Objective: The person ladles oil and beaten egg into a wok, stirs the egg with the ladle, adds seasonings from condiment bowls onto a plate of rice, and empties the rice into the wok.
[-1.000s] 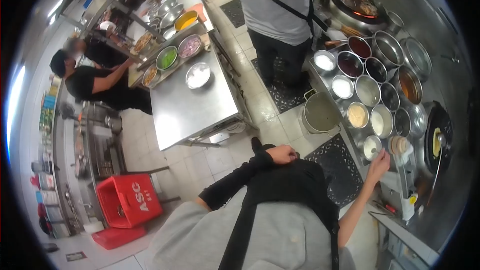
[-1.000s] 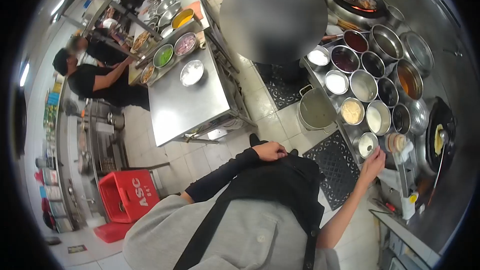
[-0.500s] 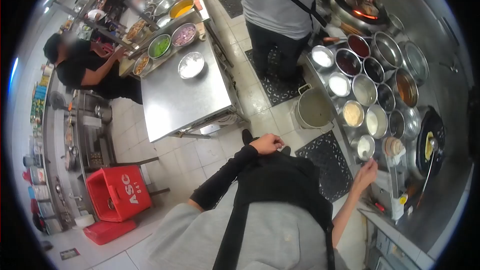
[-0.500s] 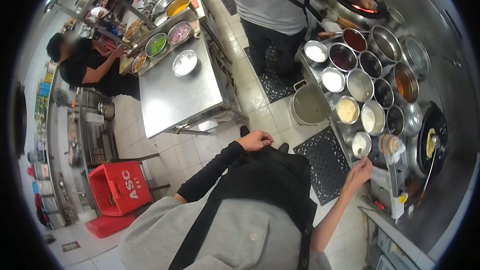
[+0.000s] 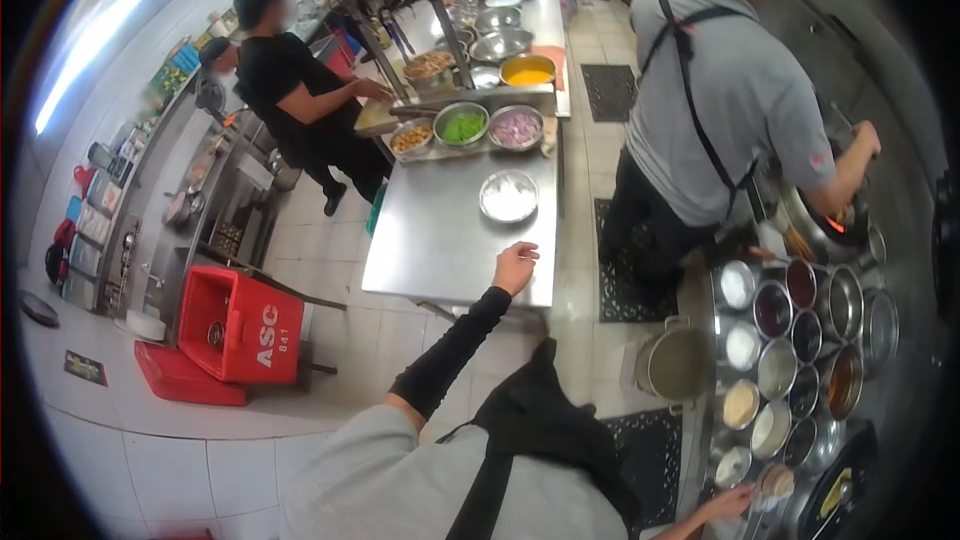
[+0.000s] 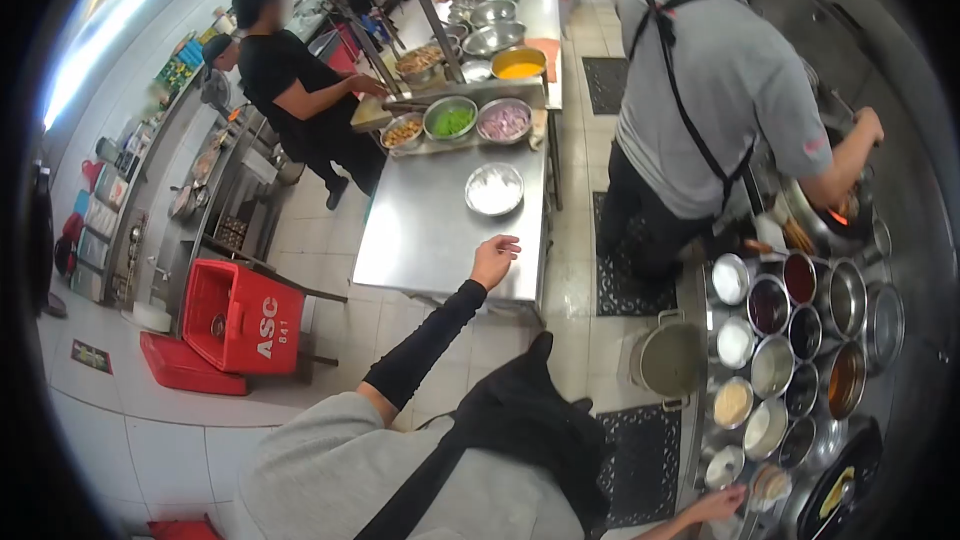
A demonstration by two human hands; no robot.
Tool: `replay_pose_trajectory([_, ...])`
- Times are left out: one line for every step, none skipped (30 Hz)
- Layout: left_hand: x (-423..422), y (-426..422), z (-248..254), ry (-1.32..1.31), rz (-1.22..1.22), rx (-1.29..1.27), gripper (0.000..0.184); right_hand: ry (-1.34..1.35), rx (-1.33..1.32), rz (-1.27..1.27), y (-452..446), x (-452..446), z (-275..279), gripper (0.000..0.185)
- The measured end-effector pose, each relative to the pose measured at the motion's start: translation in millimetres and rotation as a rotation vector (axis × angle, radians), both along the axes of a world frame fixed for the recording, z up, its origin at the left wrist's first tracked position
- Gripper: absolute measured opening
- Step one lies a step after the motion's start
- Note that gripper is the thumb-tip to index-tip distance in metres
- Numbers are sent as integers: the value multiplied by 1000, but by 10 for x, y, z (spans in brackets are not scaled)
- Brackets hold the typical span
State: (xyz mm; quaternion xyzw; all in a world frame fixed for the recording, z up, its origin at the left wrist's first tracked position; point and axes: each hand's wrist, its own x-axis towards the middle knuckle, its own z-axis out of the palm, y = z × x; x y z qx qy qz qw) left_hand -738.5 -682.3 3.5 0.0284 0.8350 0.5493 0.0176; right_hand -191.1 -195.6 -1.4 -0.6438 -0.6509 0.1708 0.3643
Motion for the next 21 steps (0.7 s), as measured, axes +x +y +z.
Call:
replay_pose_trajectory([-205, -122, 55, 30, 42, -6, 37, -122, 33, 6, -70, -58, 21, 49])
replay_pose_trajectory([-413, -233, 106, 59, 85, -10, 37, -246, 69, 10, -140, -99, 11, 48])
replay_pose_trajectory([-632, -322, 170, 79, 114, 31, 37, -341, 241, 49, -51, 55, -345, 51])
replay_pose_trajectory([-915, -415, 214, 105, 143, 2, 36, -438, 415, 85, 108, 145, -706, 57])
replay_pose_trajectory([-1218, -505, 204, 122, 171, -25, 35, -329, 397, 78, 23, 8, -564, 56])
replay_pose_trajectory([-1566, -574, 135, 167, 216, 71, 35, -330, 414, 64, -35, -77, -494, 55])
replay_pose_trajectory([-1765, -578, 461, 101, 247, -78, 40, -332, 431, 46, -72, -138, -438, 54])
replay_pose_trajectory([-2135, -642, 555, 131, 197, -60, 44, -335, 447, 23, -93, -204, -389, 54])
replay_pose_trajectory([-2513, -703, 559, 156, 144, -45, 49, -390, 511, 39, -69, -199, -398, 50])
replay_pose_trajectory([-2893, -704, 592, 167, 159, -95, 59, -371, 441, 11, -19, -208, -310, 48])
replay_pose_trajectory([-3075, -640, 865, 237, 187, -173, 63, -346, 370, -18, 14, -242, -245, 48])
replay_pose_trajectory([-3421, -627, 960, 132, 164, -145, 70, -317, 297, -50, 30, -275, -195, 49])
replay_pose_trajectory([-3730, -587, 1035, 222, 174, -366, 77, -289, 219, -82, 98, -198, -259, 52])
replay_pose_trajectory([-4057, -563, 1075, 251, 165, -381, 83, -290, 238, -81, 136, -170, -285, 52])
replay_pose_trajectory([-4119, -511, 1473, 71, 79, -411, 82, -296, 255, -81, 162, -169, -259, 53])
replay_pose_trajectory([-4524, -481, 1389, 66, 106, -309, 78, -306, 273, -81, 192, -142, -203, 54])
replay_pose_trajectory([-4701, -468, 1506, 58, 94, -355, 72, -289, 200, -98, 280, -82, -211, 54])
replay_pose_trajectory([-4760, -426, 1703, 8, 75, -321, 77, -266, 127, -116, 352, -40, -217, 54])
replay_pose_trajectory([-4820, -383, 1900, -43, 58, -289, 83, -243, 109, -119, 359, -41, -169, 53])
replay_pose_trajectory([-4982, -368, 1993, -6, 38, -385, 83, -212, 93, -123, 347, -121, -126, 53])
replay_pose_trajectory([-5152, -354, 2077, 33, 22, -483, 84, -232, 102, -136, 329, -184, -84, 52])
